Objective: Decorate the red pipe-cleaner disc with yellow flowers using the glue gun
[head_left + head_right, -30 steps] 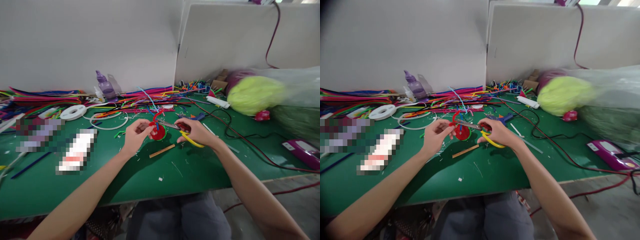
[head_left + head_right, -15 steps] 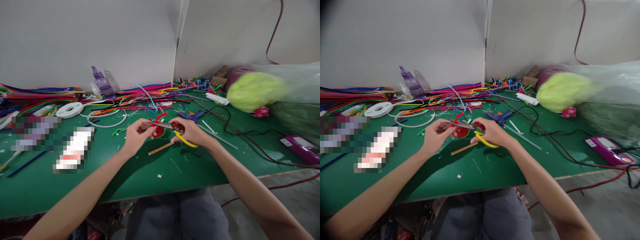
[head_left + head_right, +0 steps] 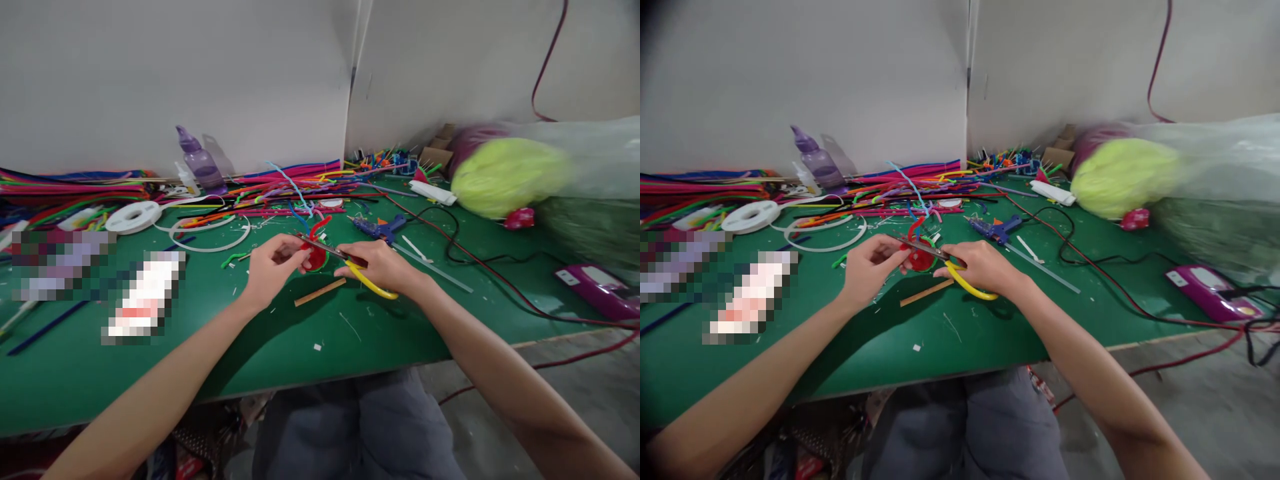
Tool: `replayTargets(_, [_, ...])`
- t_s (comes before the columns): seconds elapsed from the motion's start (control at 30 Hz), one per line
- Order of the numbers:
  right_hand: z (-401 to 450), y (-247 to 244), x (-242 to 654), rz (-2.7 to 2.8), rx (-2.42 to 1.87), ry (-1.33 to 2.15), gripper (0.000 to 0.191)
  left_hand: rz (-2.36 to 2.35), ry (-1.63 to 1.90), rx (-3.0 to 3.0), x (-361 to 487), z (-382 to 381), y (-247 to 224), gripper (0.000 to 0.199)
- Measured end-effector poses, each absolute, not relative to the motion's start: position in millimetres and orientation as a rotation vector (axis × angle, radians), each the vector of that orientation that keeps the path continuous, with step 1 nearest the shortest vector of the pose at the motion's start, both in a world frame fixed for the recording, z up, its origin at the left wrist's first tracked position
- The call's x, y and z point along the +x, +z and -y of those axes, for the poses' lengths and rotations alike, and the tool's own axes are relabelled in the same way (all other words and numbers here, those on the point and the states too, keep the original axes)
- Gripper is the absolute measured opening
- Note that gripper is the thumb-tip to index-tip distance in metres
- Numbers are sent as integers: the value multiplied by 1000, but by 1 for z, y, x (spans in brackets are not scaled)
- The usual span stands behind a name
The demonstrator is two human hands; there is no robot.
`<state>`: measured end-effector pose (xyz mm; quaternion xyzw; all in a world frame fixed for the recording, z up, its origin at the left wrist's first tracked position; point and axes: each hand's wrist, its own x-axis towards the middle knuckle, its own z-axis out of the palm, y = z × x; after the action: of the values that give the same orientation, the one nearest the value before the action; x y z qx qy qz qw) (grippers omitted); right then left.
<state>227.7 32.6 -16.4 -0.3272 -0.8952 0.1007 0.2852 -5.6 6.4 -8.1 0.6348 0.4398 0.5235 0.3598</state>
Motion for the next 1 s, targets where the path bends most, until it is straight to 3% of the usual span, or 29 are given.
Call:
replayTargets(0.23, [-37,-14,223,2307,-1257,331,41,-934,1353,1476,-6,-10,-10,17])
replayTargets(0.47, [-47,-24,232,2307,-1731,178,46,-797,1158,1214,-1,-8,-6,20])
replayTargets(0.6, [-40,-25,229,2477,-1633,129,45,-821,1115,1170,1,-5,-5,20])
replayTargets(0.77, [-28,-15,220,2474,-1507,-174,42,-856,1121,1210,2,-3,-7,19])
replayTargets(0.9, [-24,-11,217,2368,-886,77,34,-915,1089,1295,2,-2,-10,16])
replayTargets(1.0, [-22,-15,213,2256,-654,219,28,-947,1050,1364,3,-1,-10,16])
